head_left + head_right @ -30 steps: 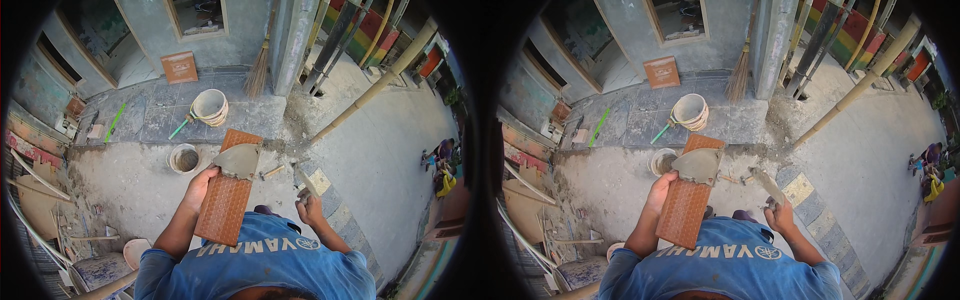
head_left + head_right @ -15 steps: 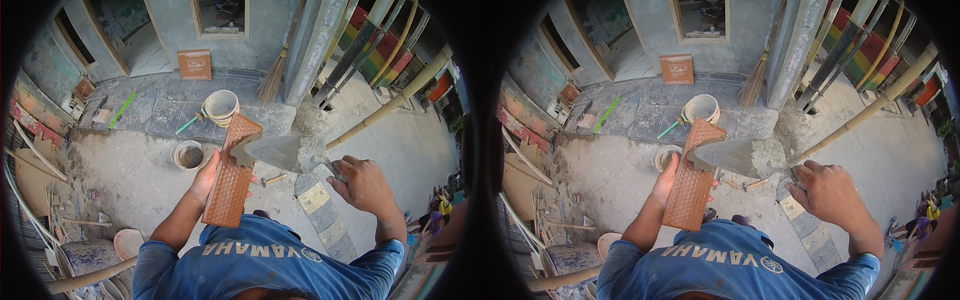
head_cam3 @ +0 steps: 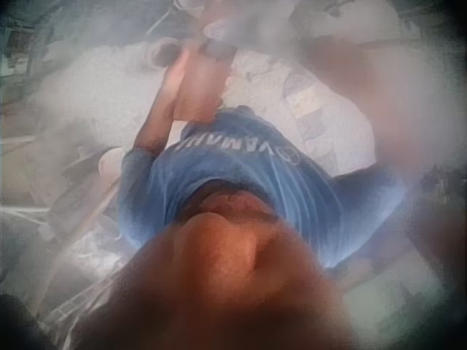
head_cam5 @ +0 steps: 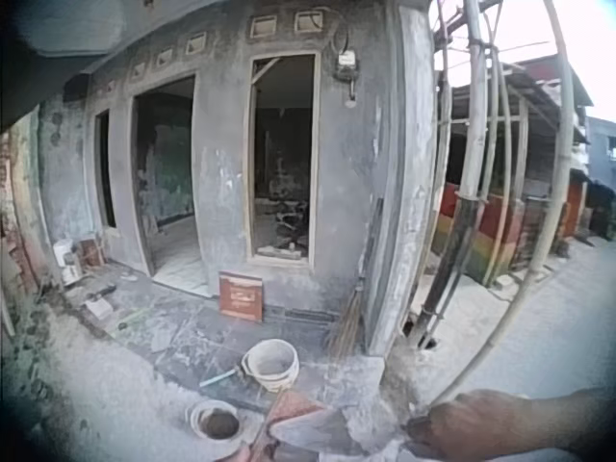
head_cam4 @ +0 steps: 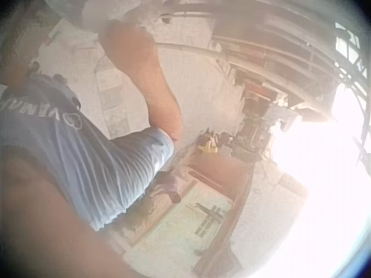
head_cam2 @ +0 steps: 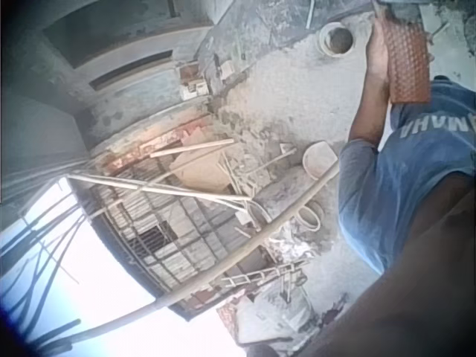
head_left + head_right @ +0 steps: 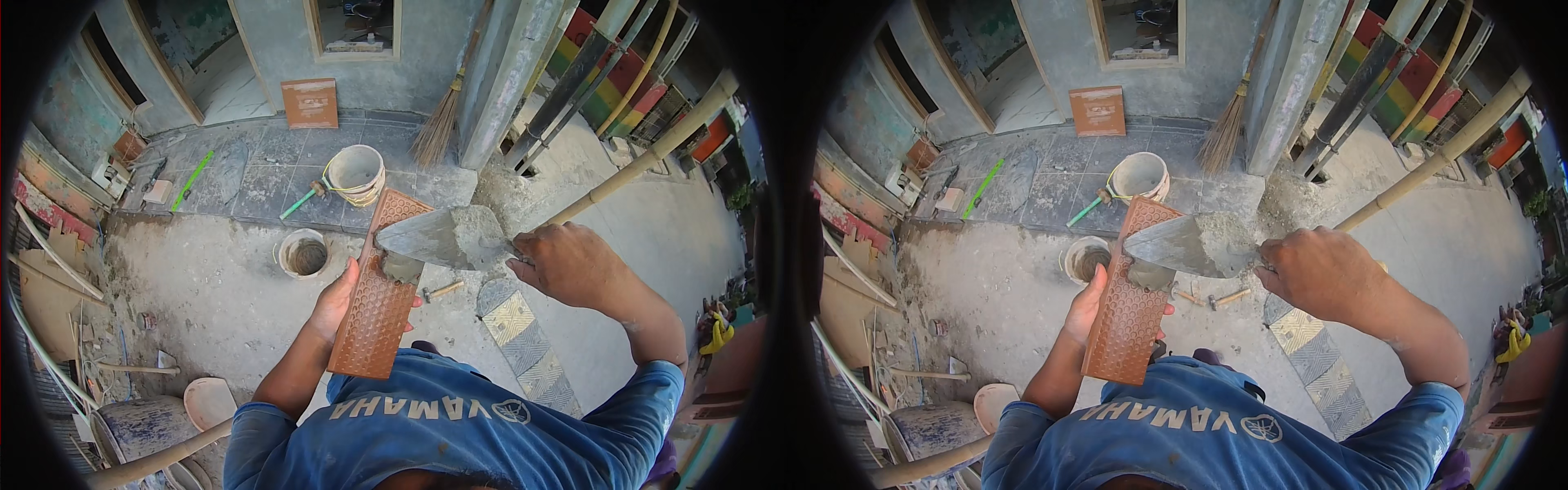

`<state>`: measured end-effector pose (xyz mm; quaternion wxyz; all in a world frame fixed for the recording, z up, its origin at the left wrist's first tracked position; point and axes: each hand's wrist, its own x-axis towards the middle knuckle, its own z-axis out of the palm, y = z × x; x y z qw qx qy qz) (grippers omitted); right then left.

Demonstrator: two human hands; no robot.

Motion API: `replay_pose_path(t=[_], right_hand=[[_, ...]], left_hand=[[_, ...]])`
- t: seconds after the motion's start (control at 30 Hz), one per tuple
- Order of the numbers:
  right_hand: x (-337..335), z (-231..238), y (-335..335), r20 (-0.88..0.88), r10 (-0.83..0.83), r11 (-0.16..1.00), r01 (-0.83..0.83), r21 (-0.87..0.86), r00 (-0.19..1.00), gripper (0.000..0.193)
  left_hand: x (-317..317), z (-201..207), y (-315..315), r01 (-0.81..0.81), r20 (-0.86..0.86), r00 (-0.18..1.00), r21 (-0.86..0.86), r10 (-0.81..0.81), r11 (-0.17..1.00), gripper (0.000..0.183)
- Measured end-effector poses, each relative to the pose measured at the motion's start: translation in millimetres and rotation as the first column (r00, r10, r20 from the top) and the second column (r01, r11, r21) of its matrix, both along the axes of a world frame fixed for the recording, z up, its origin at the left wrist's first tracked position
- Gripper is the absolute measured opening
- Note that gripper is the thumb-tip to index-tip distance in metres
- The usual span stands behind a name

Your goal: The person scoops cement from a bucket with a trowel, mixes it briefly, then applies the cement onto a rectangular tile. The person spreads the cement evenly across the tile surface using the trowel.

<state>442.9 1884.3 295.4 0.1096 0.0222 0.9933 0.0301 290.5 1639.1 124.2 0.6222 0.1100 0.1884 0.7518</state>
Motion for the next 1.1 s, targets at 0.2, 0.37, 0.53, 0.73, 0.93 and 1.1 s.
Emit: replay_pose_path(t=[0.2,0.37,0.53,0.73,0.93,1.1], right_hand=[[-7,-6,9,-0.024,-0.044,0.999,0.044,-0.006,0.999,0.027],[-12,-8,21,0.027,-0.096,0.991,0.098,-0.089,0.995,0.032],[-22,-8,34,0.089,-0.092,0.986,0.103,-0.128,0.992,0.038],[-27,-20,53,0.111,-0.026,0.980,0.047,-0.192,0.993,0.038],[-35,-27,65,0.186,0.012,0.971,0.033,-0.237,0.983,0.044],[-32,-33,72,0.321,-0.036,0.961,0.121,-0.250,0.946,0.047]], left_hand=[[-9,-7,-3,0.074,0.051,0.995,0.118,-0.080,0.990,0.079],[-7,-1,-3,0.078,0.038,0.996,0.149,-0.085,0.986,0.077],[-9,3,-5,0.085,0.031,0.996,0.121,-0.089,0.989,0.073],[-11,-6,-10,0.120,-0.026,0.993,0.100,-0.117,0.988,0.071],[-9,-16,-10,0.125,-0.037,0.992,0.143,-0.121,0.982,0.072],[1,-24,-9,0.079,-0.027,0.997,0.115,-0.076,0.990,0.072]])
